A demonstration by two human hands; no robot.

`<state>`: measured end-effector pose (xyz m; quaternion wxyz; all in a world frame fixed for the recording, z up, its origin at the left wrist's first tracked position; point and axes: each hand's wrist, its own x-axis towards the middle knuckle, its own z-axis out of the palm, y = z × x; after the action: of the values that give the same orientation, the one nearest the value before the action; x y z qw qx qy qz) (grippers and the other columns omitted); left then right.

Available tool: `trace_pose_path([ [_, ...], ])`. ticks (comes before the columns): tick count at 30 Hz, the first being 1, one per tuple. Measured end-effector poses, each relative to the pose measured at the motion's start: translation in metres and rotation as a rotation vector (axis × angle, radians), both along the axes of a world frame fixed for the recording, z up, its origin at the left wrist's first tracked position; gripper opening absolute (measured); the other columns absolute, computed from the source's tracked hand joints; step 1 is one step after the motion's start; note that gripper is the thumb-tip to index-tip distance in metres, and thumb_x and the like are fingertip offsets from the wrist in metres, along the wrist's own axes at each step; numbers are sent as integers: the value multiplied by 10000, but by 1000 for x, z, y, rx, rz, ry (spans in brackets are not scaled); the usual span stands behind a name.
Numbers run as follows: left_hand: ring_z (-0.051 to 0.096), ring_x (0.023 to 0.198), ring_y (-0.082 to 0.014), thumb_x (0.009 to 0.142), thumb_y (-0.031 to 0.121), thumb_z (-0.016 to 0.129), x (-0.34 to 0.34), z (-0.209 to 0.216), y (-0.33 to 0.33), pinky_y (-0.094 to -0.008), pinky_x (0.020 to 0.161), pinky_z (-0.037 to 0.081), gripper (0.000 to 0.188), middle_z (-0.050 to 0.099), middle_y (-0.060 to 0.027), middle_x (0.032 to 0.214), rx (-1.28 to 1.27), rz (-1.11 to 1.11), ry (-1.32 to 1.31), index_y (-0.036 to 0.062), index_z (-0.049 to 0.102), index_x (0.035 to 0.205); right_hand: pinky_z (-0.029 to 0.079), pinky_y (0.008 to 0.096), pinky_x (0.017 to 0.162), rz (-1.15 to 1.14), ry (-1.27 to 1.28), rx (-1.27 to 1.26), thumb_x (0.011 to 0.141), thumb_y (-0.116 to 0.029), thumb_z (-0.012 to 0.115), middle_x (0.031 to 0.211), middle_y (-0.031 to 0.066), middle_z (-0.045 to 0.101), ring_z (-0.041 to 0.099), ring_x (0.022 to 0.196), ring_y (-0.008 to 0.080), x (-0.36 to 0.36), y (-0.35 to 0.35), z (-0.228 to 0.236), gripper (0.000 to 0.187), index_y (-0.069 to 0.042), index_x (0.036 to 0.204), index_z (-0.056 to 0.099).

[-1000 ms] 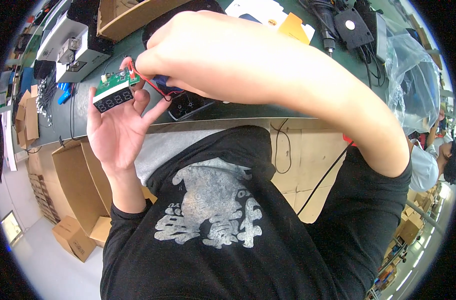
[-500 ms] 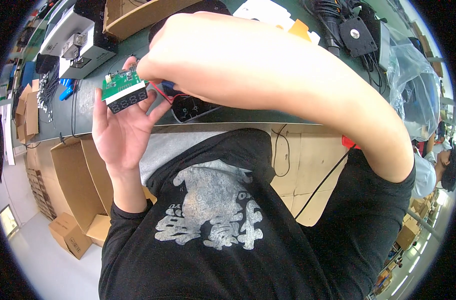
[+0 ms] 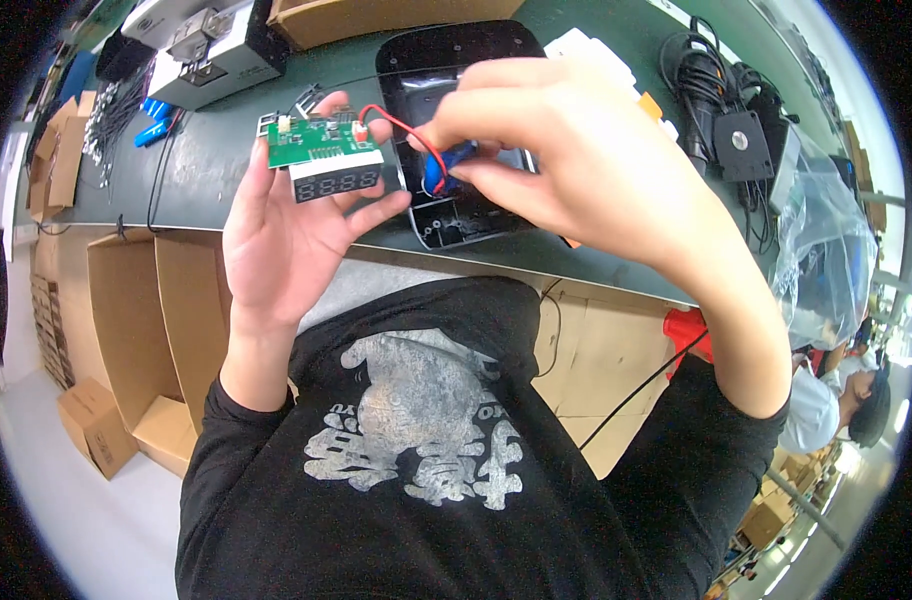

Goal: The person assembles a circuit board and an LED display into a black plastic housing, securing the components with screws using a screwdriver.

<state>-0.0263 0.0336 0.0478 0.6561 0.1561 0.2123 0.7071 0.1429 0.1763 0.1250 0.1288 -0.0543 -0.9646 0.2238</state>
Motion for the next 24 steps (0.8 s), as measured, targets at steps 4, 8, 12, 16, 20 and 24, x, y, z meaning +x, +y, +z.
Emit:
trace_pose_path([
  [4,483,1170,-258,989,394,290,-1,-2,-2,-472,964,413,488,490,-156,1259,-2,12,-16,66,320,1349,474,302,590,-14,-12,62,675,42,686,823,83,596,595,705,241,-4,-10,2,262,-32,923,644],
  [8,496,1160,-258,988,399,291,1,-4,-1,-455,965,413,489,492,-157,1265,23,3,-42,67,326,1346,469,323,580,-6,-11,144,683,37,680,820,72,587,588,706,247,-7,-15,3,248,-41,914,631],
  [12,509,1142,-254,988,405,292,2,-5,0,-434,944,429,492,501,-159,1254,27,10,-65,69,328,1346,475,308,610,-39,-80,111,683,41,674,832,81,594,593,723,257,-7,-13,6,261,-38,928,633],
  [16,563,1037,-247,989,405,295,-1,-10,0,-377,860,473,487,515,-157,1236,73,10,-73,73,330,1344,483,309,684,-56,-61,-113,682,0,691,1013,104,601,595,898,250,-2,-10,-5,386,-41,1055,600],
  [20,577,986,-229,979,449,292,-3,-11,3,-355,798,486,561,498,-158,1260,88,-24,-45,61,288,1385,466,330,788,-100,16,-95,656,-154,779,1200,138,532,555,1027,273,3,-19,-13,532,-58,1137,573],
  [24,591,976,-244,981,450,282,0,-2,8,-348,785,500,567,495,-169,1259,26,13,14,51,277,1384,466,337,758,-163,192,98,641,-106,783,1081,121,534,564,948,263,2,-23,-25,420,-65,1032,634],
])
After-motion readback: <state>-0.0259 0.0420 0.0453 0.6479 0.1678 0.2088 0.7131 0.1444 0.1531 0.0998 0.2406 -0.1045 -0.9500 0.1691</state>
